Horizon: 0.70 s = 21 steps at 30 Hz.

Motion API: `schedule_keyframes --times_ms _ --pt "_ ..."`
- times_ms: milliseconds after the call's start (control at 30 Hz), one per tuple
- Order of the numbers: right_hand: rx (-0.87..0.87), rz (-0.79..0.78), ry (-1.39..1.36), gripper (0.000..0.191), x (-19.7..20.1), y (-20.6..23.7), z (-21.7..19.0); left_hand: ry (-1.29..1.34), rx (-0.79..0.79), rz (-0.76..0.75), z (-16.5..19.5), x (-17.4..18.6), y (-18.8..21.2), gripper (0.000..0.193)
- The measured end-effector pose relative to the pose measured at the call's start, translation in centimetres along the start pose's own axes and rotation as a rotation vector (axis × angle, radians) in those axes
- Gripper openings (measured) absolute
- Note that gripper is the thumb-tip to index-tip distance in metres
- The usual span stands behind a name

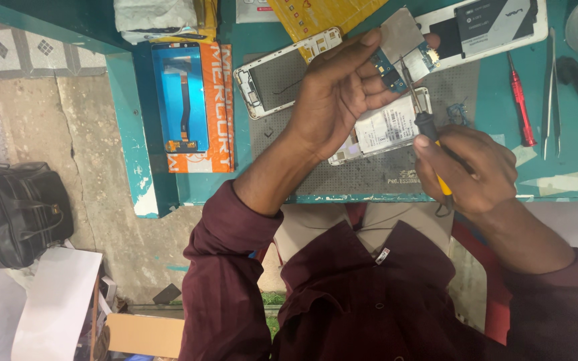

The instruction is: The person uses a screwdriver to remove screws from a small circuit board held in the left hand. The board is rotated to access different screw locations while the right hand continues unscrewing. The work is performed over a cluttered electronics repair workbench with other phone parts and tools visible.

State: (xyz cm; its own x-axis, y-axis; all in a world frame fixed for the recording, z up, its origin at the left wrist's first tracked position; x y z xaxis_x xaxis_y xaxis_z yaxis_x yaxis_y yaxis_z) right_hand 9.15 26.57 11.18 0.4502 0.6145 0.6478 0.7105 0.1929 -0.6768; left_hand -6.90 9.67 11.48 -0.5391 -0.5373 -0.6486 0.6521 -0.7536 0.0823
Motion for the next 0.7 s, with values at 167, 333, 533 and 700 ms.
schedule_keyframes --times_ms 167,333,533,700 --pt "0.002 0.022 -0.022 0.046 0.09 -0.26 -0.17 -0.010 0.001 -0.002 0.00 0.03 0.14 0.059" --pt "-0.006 0.014 0.000 0.047 -0.03 -0.02 -0.03 0.004 0.003 -0.001 -0.13 0.08 0.06 0.057" --pt "-0.007 -0.013 0.020 0.048 0.08 0.12 -0.03 0.011 0.010 0.001 -0.03 0.09 0.07 0.059" --pt "-0.019 -0.035 0.022 0.049 -0.26 0.42 0.12 0.021 0.001 0.010 0.00 0.07 0.08 0.059"
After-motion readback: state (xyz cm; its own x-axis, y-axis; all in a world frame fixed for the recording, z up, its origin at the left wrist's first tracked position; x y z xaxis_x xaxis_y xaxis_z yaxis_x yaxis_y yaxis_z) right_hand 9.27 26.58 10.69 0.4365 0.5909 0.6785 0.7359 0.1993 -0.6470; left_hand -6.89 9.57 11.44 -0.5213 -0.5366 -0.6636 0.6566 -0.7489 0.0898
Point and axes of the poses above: each hand's wrist, its own y-axis away from the middle knuckle, its own x-axis out of the back of the hand, z = x × y, the point moved 1 cm from there along -y, towards the middle knuckle, and after that the axes turned 6 degrees about -y, right-handed, at the moved point
